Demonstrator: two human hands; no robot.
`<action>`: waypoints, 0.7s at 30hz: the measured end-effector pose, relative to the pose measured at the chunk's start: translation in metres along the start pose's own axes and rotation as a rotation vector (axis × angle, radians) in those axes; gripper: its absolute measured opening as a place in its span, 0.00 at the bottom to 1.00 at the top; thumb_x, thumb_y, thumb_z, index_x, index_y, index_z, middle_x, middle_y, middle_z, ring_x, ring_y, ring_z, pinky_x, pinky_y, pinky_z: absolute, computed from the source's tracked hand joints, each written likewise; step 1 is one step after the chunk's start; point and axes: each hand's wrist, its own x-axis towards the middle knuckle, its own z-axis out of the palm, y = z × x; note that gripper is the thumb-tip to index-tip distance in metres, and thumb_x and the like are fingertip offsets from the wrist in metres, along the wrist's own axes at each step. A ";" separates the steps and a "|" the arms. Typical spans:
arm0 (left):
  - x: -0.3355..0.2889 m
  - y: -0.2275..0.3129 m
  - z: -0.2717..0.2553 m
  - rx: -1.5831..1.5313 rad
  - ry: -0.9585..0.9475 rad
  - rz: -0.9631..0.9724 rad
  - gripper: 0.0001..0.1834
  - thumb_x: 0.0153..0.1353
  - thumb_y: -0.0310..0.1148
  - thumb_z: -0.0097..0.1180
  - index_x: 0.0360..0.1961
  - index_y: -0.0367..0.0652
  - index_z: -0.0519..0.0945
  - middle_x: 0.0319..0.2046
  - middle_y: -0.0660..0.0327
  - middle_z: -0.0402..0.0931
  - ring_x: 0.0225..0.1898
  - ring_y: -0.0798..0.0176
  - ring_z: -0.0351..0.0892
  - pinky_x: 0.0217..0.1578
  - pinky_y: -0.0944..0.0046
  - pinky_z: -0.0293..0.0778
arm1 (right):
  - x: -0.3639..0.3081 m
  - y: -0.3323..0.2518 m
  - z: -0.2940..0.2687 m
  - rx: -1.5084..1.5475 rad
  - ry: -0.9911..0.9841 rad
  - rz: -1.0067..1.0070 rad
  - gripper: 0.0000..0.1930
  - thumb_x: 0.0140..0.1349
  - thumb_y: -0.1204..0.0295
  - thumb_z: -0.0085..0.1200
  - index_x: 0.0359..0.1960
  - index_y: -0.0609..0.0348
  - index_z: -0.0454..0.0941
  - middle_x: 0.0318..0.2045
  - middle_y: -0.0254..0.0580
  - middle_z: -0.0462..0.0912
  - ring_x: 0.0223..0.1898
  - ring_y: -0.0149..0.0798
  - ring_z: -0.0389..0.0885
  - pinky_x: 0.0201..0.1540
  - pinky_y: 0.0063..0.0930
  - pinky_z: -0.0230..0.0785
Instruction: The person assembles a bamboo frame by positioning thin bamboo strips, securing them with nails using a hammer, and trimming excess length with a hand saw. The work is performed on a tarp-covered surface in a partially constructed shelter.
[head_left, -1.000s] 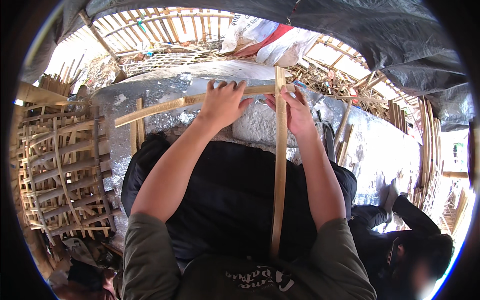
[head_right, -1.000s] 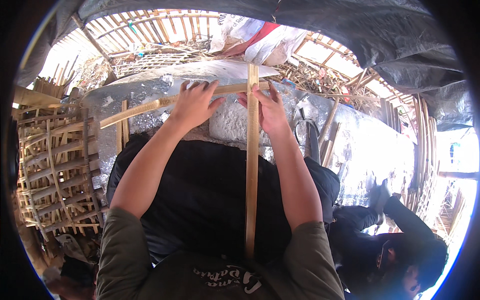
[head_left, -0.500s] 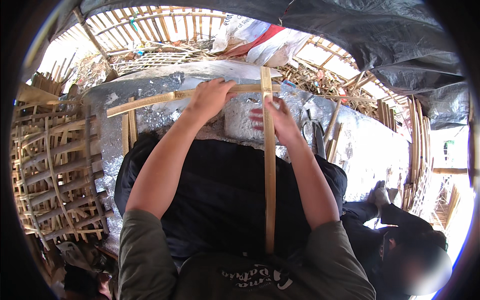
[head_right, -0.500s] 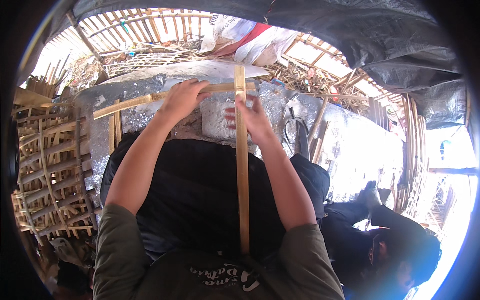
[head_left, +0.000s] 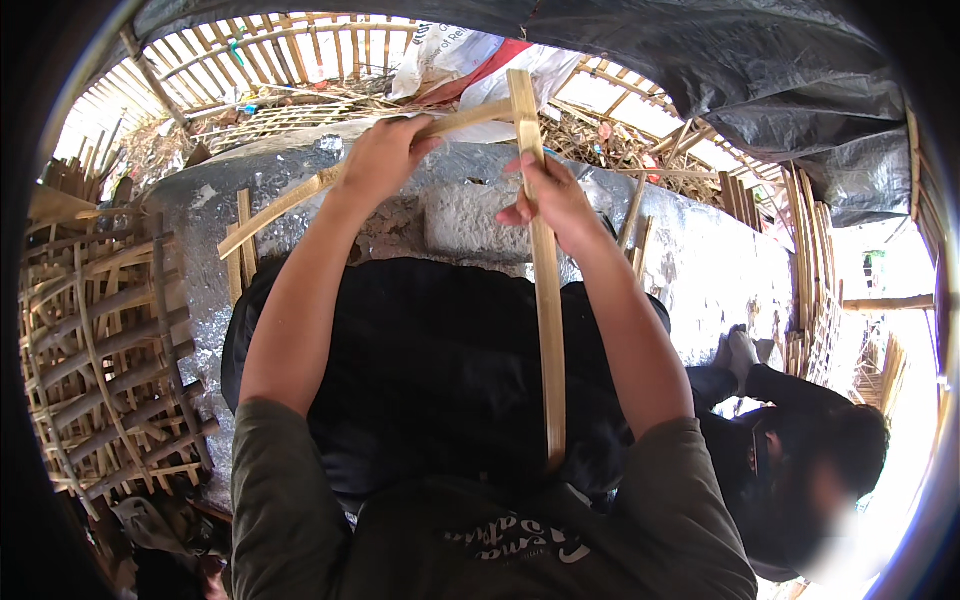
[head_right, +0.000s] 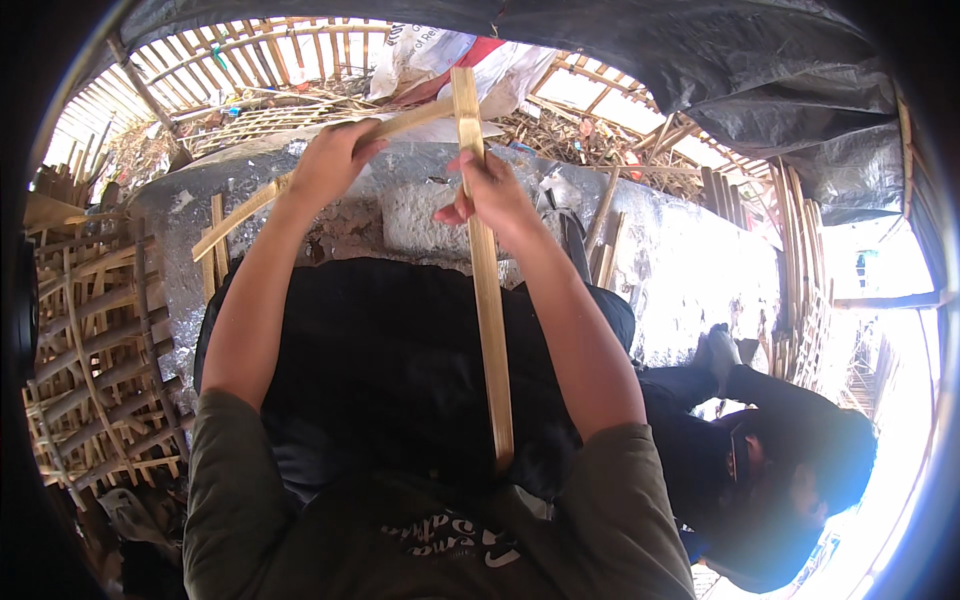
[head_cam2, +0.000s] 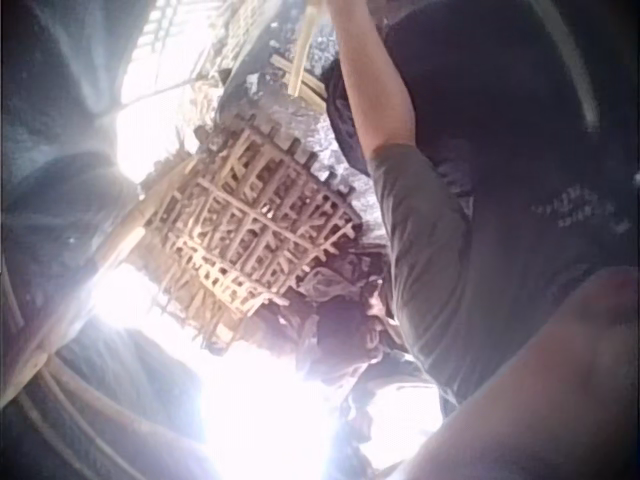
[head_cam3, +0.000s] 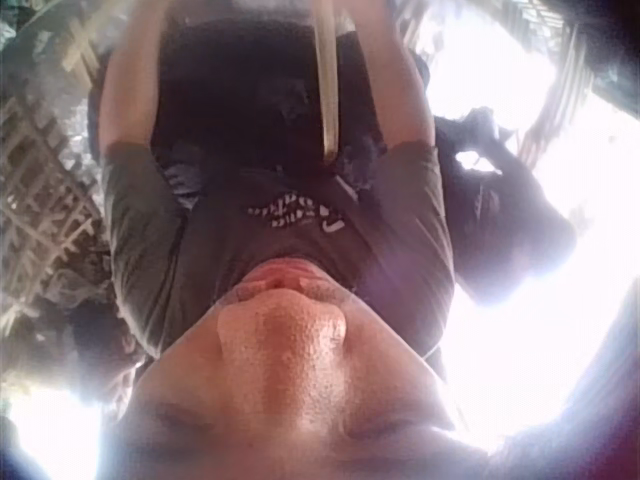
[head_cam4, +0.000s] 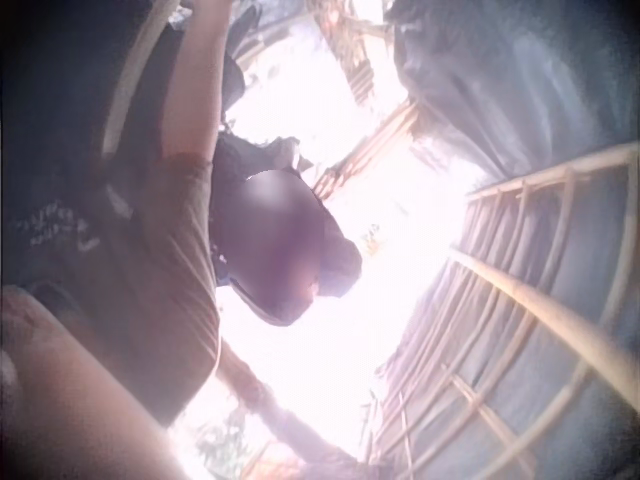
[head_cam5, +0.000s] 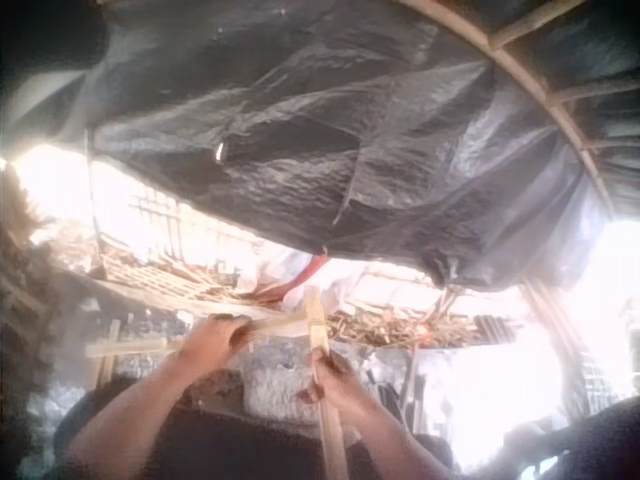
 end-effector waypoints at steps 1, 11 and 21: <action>-0.001 -0.001 -0.005 -0.010 0.025 0.005 0.20 0.69 0.45 0.60 0.54 0.43 0.82 0.37 0.48 0.85 0.38 0.43 0.85 0.41 0.49 0.79 | -0.001 -0.010 0.001 -0.011 -0.006 -0.025 0.24 0.79 0.51 0.40 0.52 0.62 0.73 0.16 0.32 0.68 0.25 0.37 0.84 0.44 0.40 0.84; -0.005 -0.001 -0.025 -0.054 0.043 -0.086 0.23 0.69 0.48 0.59 0.55 0.42 0.81 0.32 0.47 0.84 0.33 0.44 0.84 0.39 0.50 0.78 | -0.009 -0.084 0.001 0.032 0.084 -0.199 0.24 0.80 0.54 0.35 0.55 0.63 0.73 0.15 0.30 0.64 0.28 0.39 0.83 0.51 0.39 0.82; -0.003 -0.013 -0.016 -0.029 0.024 -0.113 0.23 0.70 0.50 0.58 0.56 0.44 0.82 0.26 0.53 0.81 0.25 0.58 0.79 0.34 0.56 0.76 | -0.003 -0.104 -0.047 0.114 0.002 -0.170 0.20 0.78 0.54 0.42 0.52 0.59 0.74 0.14 0.28 0.66 0.27 0.36 0.80 0.45 0.42 0.81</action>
